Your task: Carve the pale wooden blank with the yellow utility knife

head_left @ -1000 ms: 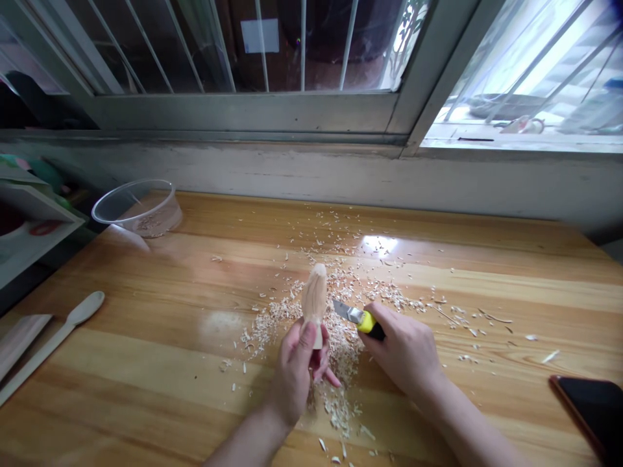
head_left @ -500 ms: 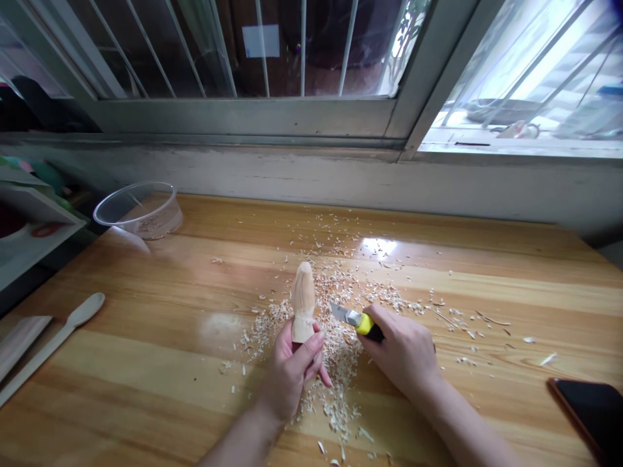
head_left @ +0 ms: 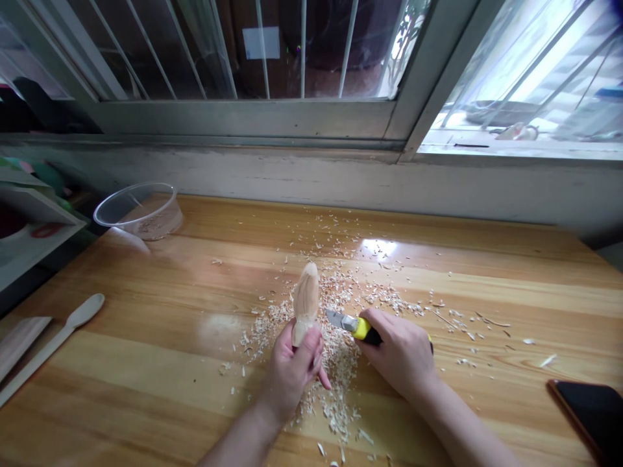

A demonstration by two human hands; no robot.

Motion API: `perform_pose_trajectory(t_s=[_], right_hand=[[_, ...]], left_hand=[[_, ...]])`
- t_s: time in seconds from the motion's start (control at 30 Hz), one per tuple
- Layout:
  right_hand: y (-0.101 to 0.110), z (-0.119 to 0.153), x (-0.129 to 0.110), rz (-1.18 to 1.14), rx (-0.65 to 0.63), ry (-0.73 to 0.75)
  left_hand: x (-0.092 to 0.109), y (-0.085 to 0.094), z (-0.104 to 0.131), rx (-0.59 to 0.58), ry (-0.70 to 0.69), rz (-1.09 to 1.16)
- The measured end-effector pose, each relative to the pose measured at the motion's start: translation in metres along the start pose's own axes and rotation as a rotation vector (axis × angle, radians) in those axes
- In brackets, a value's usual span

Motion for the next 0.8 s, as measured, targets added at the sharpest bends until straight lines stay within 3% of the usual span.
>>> perform_pose_trajectory(t_s=[0.17,0.3,0.8], right_hand=[[0.0015,0.0000,0.0003,-0.009,0.010,0.002],[0.0019,-0.0002,0.0001,0.000,0.009,0.003],[0.0022,0.0002,-0.0010,-0.069,-0.002,-0.002]], left_hand=[[0.0000,-0.0040,0.0026,-0.069,0.015,0.038],[-0.0022,-0.0008,-0.0004,-0.041,0.013,0.086],[-0.0010,-0.0075,0.0053,-0.106,-0.017,-0.263]])
Point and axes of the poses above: each hand's wrist, its own z-axis away from the middle knuckle, its own y-axis out of the back of the hand, x = y × z, the point moved 6 cm from there along -z, towards the middle knuckle, and after that the axes turned 7 degrees about z, right-handed, at the moved point
